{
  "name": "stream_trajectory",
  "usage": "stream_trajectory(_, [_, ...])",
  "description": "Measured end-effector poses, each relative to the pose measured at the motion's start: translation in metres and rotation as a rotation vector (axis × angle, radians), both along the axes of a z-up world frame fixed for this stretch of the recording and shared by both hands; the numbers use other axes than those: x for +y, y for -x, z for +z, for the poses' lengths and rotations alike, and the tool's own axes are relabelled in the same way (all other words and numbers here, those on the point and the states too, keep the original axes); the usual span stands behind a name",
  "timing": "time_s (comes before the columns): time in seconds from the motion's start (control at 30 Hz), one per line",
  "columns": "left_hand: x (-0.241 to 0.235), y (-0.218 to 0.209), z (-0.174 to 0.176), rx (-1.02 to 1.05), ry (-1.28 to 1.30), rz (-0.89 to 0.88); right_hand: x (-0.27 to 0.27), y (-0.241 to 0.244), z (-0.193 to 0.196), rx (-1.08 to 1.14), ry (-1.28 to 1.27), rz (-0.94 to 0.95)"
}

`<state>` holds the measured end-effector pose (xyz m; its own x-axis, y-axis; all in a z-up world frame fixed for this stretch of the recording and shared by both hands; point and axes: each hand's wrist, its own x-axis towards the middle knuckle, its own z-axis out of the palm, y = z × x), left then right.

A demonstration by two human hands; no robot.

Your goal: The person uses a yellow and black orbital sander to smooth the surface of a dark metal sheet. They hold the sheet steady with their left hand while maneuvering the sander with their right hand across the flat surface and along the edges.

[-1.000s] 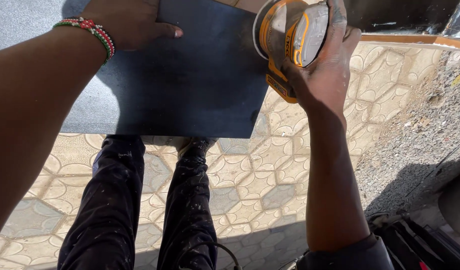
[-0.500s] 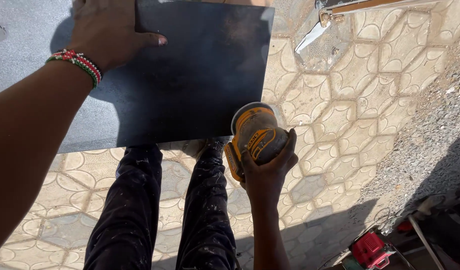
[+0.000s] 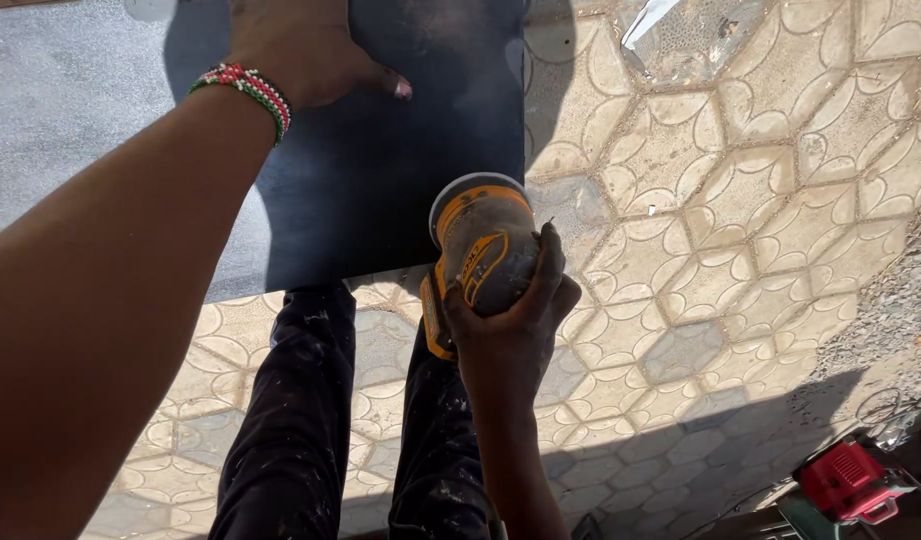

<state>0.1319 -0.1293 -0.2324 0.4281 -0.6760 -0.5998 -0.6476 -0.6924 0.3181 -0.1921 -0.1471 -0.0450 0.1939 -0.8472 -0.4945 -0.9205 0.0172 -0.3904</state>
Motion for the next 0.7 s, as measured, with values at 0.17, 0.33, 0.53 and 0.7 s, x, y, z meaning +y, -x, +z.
stream_trajectory(0.17, [-0.013, -0.009, 0.012, 0.11, -0.078, 0.002, -0.01, -0.028, -0.004, -0.073, 0.059, 0.094])
stream_trajectory(0.33, [-0.018, -0.019, 0.018, 0.124, 0.001, 0.033, -0.001, -0.02, -0.002, -0.064, 0.015, -0.062])
stream_trajectory(0.53, [-0.024, -0.021, 0.028, 0.145, -0.009, 0.0, 0.014, 0.014, -0.006, -0.016, 0.03, -0.215])
stream_trajectory(0.7, [-0.026, -0.021, 0.032, 0.183, 0.02, 0.006, -0.013, 0.0, -0.005, -0.069, -0.005, -0.257])
